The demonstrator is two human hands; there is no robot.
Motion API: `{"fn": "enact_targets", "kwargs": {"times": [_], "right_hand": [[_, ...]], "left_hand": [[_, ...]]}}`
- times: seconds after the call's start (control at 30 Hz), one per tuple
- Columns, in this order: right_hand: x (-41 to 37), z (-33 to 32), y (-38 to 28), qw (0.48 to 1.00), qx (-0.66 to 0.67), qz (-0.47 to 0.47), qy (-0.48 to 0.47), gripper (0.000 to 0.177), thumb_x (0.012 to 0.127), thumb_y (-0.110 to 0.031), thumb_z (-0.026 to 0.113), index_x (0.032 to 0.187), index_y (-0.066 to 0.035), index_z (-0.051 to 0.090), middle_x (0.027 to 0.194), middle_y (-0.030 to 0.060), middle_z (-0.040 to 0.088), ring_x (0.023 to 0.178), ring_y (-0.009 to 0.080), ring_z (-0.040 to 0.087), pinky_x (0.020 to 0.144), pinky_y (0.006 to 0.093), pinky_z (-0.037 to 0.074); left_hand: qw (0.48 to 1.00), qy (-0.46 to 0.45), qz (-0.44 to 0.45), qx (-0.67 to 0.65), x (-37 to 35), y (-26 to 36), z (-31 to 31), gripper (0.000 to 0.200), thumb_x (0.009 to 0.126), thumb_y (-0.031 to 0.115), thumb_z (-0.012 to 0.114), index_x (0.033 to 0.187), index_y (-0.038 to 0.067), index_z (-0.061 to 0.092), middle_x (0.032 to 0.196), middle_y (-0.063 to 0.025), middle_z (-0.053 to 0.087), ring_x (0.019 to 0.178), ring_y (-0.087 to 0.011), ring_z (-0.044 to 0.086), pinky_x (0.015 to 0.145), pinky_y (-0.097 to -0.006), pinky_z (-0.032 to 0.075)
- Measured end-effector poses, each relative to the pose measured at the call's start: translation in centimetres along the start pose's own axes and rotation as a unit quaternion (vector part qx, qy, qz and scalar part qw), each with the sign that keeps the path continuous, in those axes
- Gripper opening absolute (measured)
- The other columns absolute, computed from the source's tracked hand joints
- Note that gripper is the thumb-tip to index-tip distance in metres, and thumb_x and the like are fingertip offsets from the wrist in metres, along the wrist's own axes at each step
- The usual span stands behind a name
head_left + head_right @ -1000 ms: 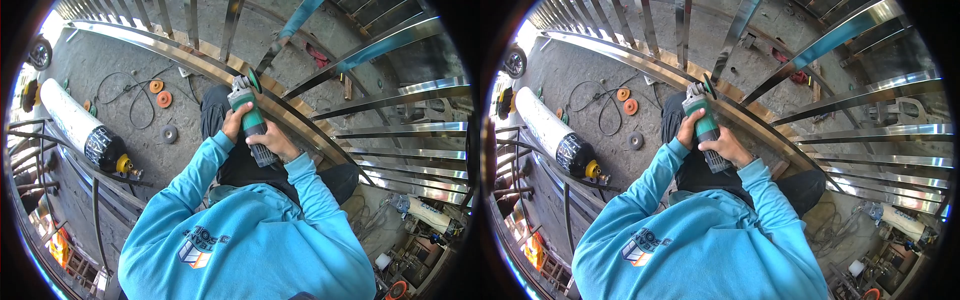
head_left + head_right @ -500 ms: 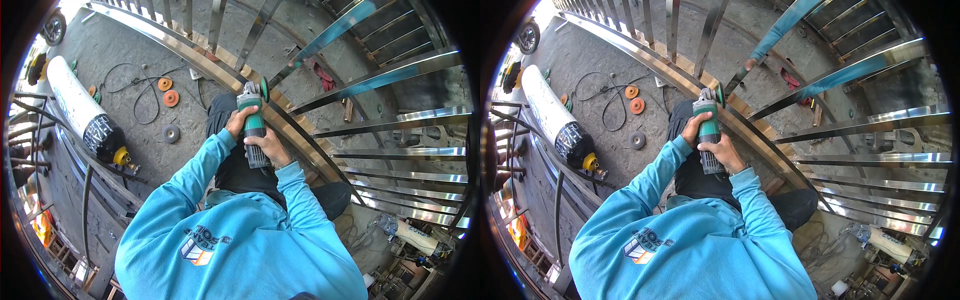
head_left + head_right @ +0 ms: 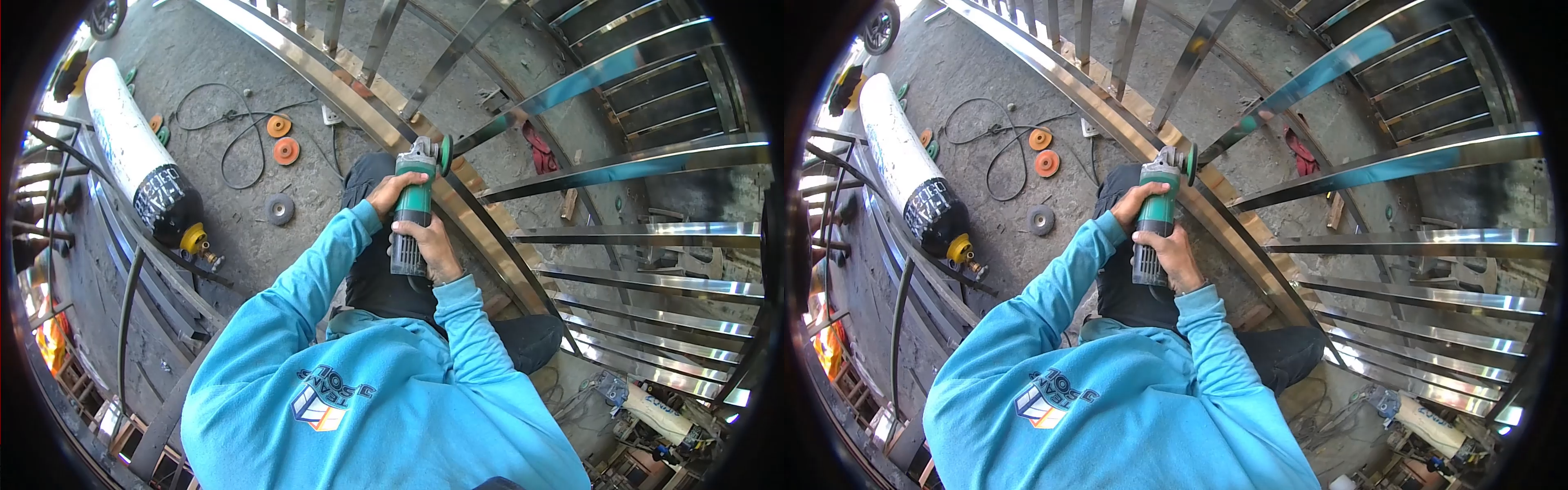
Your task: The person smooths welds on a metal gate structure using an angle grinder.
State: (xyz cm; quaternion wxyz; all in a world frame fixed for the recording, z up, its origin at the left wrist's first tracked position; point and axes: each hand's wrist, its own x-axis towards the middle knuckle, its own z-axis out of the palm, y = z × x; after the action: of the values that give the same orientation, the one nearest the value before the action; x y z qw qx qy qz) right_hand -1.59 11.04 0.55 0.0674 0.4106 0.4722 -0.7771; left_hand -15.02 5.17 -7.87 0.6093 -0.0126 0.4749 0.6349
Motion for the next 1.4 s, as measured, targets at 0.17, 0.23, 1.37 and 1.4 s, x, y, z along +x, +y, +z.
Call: {"fn": "enact_targets", "kwargs": {"times": [0.17, 0.23, 1.37, 1.4], "right_hand": [[0.2, 0.8, 0.1, 1.000, 0.008, -0.007, 0.012, 0.045, 0.079, -0.015, 0.079, 0.110, 0.001, 0.050, 0.079, 0.0134, 0.066, 0.058, 0.0230, 0.069, 0.052, 0.0339, 0.061], [0.1, 1.0, -0.3, 1.000, 0.007, -0.004, 0.022, 0.049, 0.075, -0.015, 0.081, 0.109, 0.001, 0.050, 0.076, 0.0096, 0.064, 0.055, 0.0201, 0.068, 0.050, 0.0328, 0.059], [-3.8, -0.2, 1.2, 0.998, -0.024, -0.066, 0.000, 0.050, 0.077, -0.020, 0.082, 0.113, -0.001, 0.054, 0.080, 0.0076, 0.064, 0.060, 0.0192, 0.068, 0.054, 0.0313, 0.059], [-5.2, -1.1, 1.5, 0.996, -0.053, -0.076, -0.011, 0.056, 0.076, -0.022, 0.083, 0.117, -0.001, 0.052, 0.082, 0.0073, 0.063, 0.062, 0.0181, 0.068, 0.055, 0.0299, 0.058]], "left_hand": [[1.000, -0.008, -0.013, -0.008, 0.2, -0.1, -0.5, 0.062, 0.082, 0.048, 0.074, 0.116, -0.003, 0.060, 0.092, -0.0135, 0.065, 0.073, -0.0225, 0.067, 0.066, -0.0343, 0.057], [1.000, -0.008, -0.015, -0.008, 0.4, -0.1, -0.5, 0.063, 0.081, 0.048, 0.074, 0.116, -0.003, 0.059, 0.092, -0.0136, 0.065, 0.074, -0.0227, 0.067, 0.066, -0.0343, 0.057], [0.998, -0.015, 0.059, 0.022, -3.6, -1.3, 1.3, 0.062, 0.080, 0.045, 0.079, 0.117, -0.002, 0.064, 0.098, -0.0114, 0.069, 0.086, -0.0227, 0.069, 0.080, -0.0364, 0.056], [0.997, -0.010, 0.071, 0.013, -4.8, -2.2, 2.4, 0.061, 0.080, 0.043, 0.080, 0.118, -0.002, 0.064, 0.100, -0.0113, 0.070, 0.087, -0.0227, 0.069, 0.082, -0.0364, 0.056]]}}
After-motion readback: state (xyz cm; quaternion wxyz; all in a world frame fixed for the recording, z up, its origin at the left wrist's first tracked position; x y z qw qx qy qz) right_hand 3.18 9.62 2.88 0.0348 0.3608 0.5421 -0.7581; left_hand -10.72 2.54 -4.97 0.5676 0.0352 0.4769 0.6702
